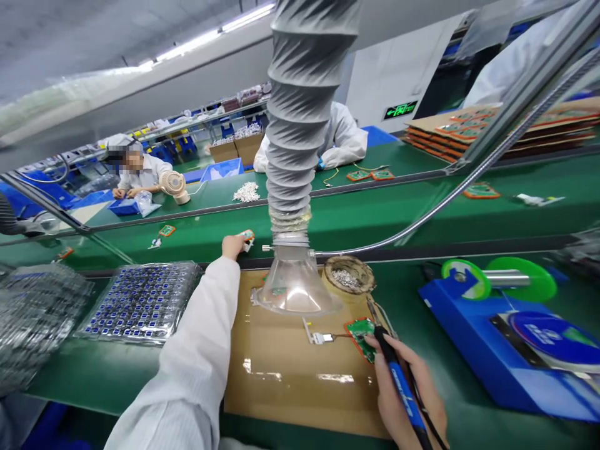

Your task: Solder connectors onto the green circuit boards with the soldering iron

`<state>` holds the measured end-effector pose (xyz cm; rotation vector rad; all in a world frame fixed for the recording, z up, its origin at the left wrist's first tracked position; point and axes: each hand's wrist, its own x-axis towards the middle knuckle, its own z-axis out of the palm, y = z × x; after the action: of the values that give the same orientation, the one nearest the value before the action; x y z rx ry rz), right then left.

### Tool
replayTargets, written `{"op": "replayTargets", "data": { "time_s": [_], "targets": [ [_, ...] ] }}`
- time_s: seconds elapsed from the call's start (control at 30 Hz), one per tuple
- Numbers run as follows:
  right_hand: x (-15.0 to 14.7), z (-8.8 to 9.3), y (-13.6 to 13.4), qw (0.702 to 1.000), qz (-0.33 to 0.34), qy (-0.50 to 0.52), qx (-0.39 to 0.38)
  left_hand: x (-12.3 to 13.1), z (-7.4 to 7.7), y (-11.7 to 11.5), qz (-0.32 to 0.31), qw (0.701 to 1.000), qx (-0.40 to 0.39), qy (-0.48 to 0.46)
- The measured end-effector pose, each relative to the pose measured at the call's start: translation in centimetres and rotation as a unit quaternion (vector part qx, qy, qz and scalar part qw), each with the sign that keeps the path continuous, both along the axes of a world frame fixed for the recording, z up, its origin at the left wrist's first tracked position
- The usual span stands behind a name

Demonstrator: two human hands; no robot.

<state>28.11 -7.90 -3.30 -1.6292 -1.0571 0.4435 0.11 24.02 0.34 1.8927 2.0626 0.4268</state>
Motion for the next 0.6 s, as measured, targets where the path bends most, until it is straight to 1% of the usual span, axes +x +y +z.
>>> {"op": "replayTargets", "data": {
  "time_s": [0.03, 0.1, 0.2, 0.27, 0.3, 0.37, 0.43, 0.5, 0.53, 0.57, 0.6],
  "targets": [
    [0.1, -0.2, 0.0, 1.0, 0.004, 0.01, 0.012, -0.8, -0.1, -1.4, 0.027, 0.998, 0.031, -0.053],
    [0.2, -0.7, 0.0, 0.999, 0.008, 0.022, 0.045, -2.3, -0.5, -5.0, 0.082, 0.977, 0.095, -0.172],
    [0.4, -1.2, -0.4, 0.995, -0.014, 0.03, 0.089, -4.1, -1.3, -12.1, 0.137, 0.93, 0.16, -0.299],
    [0.2, -0.9, -1.1, 0.993, -0.023, 0.044, 0.111, -4.6, -1.4, -17.1, 0.151, 0.903, 0.182, -0.359],
    [0.0, -0.6, -1.5, 0.992, -0.023, 0.05, 0.117, -4.7, -1.5, -19.5, 0.145, 0.891, 0.183, -0.39],
    [-0.6, 0.1, -2.4, 0.992, -0.016, 0.05, 0.118, -4.4, -1.5, -23.5, 0.117, 0.865, 0.142, -0.468],
    [-1.3, 0.3, -3.1, 0.994, -0.002, 0.048, 0.102, -3.5, -1.6, -25.9, 0.068, 0.844, 0.059, -0.529],
    [-2.1, 0.0, -3.3, 0.994, 0.04, 0.064, 0.083, -2.1, -1.9, -26.6, -0.004, 0.838, -0.026, -0.545],
    [-2.5, -0.3, -3.3, 0.992, 0.072, 0.071, 0.071, -1.3, -2.1, -26.5, -0.046, 0.848, -0.047, -0.526],
    [-2.8, -0.8, -3.1, 0.989, 0.113, 0.073, 0.06, -0.5, -2.3, -26.2, -0.089, 0.87, -0.05, -0.483],
    [-3.1, -1.3, -2.9, 0.984, 0.159, 0.064, 0.049, 0.2, -2.5, -25.7, -0.126, 0.9, -0.034, -0.415]
  ]
}}
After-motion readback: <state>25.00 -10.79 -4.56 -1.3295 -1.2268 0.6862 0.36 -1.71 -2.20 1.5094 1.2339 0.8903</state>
